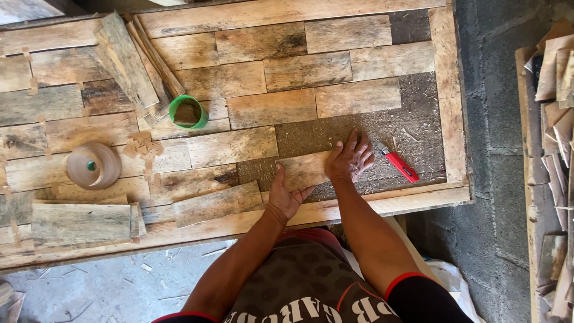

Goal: Arrange and trim small wood planks to form a parquet-style pattern on a flat surface.

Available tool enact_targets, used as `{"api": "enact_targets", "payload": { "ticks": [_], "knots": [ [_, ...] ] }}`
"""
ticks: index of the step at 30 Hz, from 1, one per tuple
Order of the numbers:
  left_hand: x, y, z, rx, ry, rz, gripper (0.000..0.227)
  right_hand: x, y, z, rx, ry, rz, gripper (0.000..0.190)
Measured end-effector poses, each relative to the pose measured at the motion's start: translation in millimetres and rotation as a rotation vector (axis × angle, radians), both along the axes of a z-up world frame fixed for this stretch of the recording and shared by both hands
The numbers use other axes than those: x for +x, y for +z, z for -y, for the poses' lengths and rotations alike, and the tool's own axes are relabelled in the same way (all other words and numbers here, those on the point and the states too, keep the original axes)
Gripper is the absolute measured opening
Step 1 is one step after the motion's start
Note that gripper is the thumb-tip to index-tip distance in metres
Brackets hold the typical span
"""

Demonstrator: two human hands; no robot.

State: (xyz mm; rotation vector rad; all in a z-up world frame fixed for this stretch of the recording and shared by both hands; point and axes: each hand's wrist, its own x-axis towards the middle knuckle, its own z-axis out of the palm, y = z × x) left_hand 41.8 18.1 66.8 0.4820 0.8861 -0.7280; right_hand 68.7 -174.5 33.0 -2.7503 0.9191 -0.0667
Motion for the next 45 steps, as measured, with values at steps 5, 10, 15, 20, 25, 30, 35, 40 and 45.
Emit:
{"api": "enact_targets", "payload": {
  "ticks": [5,10,15,20,25,30,35,40,45],
  "knots": [
    [-3.9,-13.6,1.4,-0.028,0.010,0.049,0.096,0.2,2.4,-2.4,-0.012,-0.005,0.001,0.067],
    [-5.0,-13.3,1.5,-0.044,0.017,0.065,0.087,-1.0,-1.1,-2.3,-0.031,0.002,0.005,0.066],
    [-3.8,-28.2,-0.9,-0.086,0.000,0.120,0.074,1.9,4.6,-3.0,-0.024,-0.013,0.024,0.065],
    [0.2,-12.1,-9.4,-0.066,-0.069,0.152,0.058,-5.6,-5.5,2.7,-0.016,0.001,0.077,0.063],
    [0.1,-10.6,-20.3,0.089,-0.121,0.111,0.049,-10.7,-6.7,19.4,0.027,0.023,0.119,0.061],
    [-9.1,-52.1,-46.1,0.245,-0.290,0.486,0.043,-29.4,52.2,33.2,0.150,-0.035,0.056,0.059],
    [4.5,24.2,-59.5,0.342,-0.419,0.836,0.031,-55.7,16.8,83.2,0.417,-0.019,0.081,0.052],
    [13.0,41.0,-61.2,0.465,-0.576,1.114,0.037,-65.8,16.8,95.6,1.193,-0.310,0.011,0.033],
    [20.3,29.6,-53.9,0.620,-0.337,0.901,0.051,-71.5,-13.6,109.7,1.338,-0.309,0.336,0.041]
  ]
}}
